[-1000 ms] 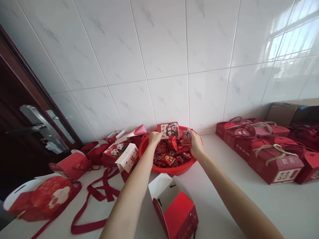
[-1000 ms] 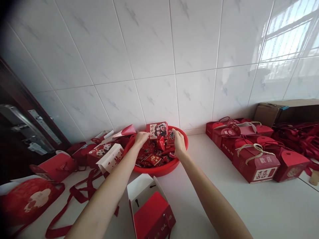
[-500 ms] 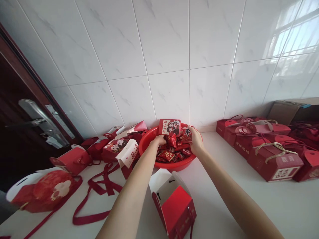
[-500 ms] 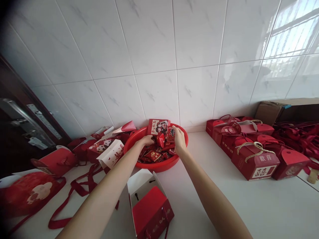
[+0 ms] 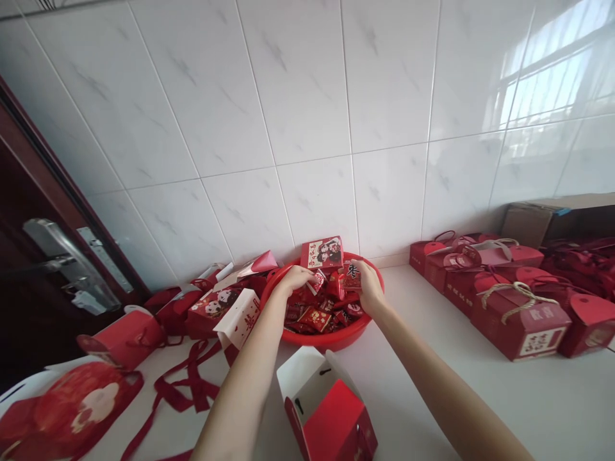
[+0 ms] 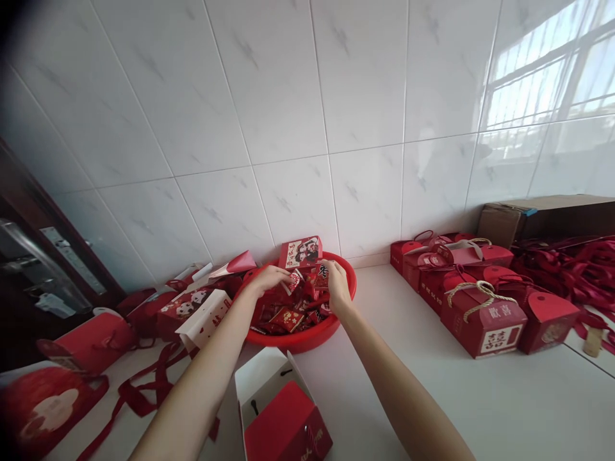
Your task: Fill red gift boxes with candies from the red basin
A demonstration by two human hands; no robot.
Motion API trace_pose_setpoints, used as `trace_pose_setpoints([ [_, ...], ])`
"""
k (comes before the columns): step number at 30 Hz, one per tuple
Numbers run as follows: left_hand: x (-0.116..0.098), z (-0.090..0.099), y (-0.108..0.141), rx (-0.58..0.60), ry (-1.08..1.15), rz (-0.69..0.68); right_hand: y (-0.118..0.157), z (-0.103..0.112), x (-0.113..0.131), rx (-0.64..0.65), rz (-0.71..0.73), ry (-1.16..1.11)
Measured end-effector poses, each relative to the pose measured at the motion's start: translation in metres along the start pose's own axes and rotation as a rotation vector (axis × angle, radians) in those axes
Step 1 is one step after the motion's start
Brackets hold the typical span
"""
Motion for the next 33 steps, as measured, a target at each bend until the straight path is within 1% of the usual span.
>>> trace_pose_setpoints([
  [3, -0.015, -0.002, 0.012, 0.056, 0.191, -0.004, -0.002, -0.004, -0.003, 0.043, -0.004, -0.003],
  [6, -0.028, -0.010, 0.023, 0.127, 0.350, -0.021, -0.004, -0.001, -0.007, 0.020, -0.019, 0.024],
  [9, -0.032, -0.014, 0.029, 0.142, 0.456, -0.005, -0.003, 0.001, -0.004, 0.003, 0.022, 0.057],
  [12, -0.035, -0.015, 0.030, 0.147, 0.516, -0.025, -0.001, -0.003, -0.003, 0.038, 0.044, 0.097],
  [16, -0.038, -0.014, 0.030, 0.151, 0.504, -0.087, 0.004, -0.012, -0.003, 0.149, 0.049, 0.101],
  [20, -0.039, -0.015, 0.032, 0.164, 0.449, -0.116, 0.002, -0.009, -0.006, 0.134, 0.010, 0.092],
  [25, -0.034, -0.015, 0.033, 0.136, 0.325, -0.060, 0.006, -0.009, -0.005, 0.151, 0.020, 0.136],
  [27, -0.031, -0.017, 0.034, 0.141, 0.287, -0.039, 0.009, -0.008, -0.004, 0.136, 0.018, 0.160],
  [29, -0.031, -0.017, 0.034, 0.134, 0.272, -0.034, 0.010, -0.006, -0.002, 0.087, 0.013, 0.171],
  [31, -0.033, -0.017, 0.034, 0.130, 0.304, -0.042, 0.009, -0.002, 0.000, 0.033, 0.010, 0.170],
  [33, -0.036, -0.018, 0.035, 0.148, 0.398, -0.027, 0.007, 0.000, 0.000, 0.005, 0.012, 0.166],
])
Point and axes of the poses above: each hand's wrist, its own y-axis away from the middle knuckle, its own z-axis out of the back of the hand, x = y × z, the point moved 9 cm from there along -y, towards the middle knuckle, and after that the axes turned 12 degrees about -x, right-handed, at the moved point
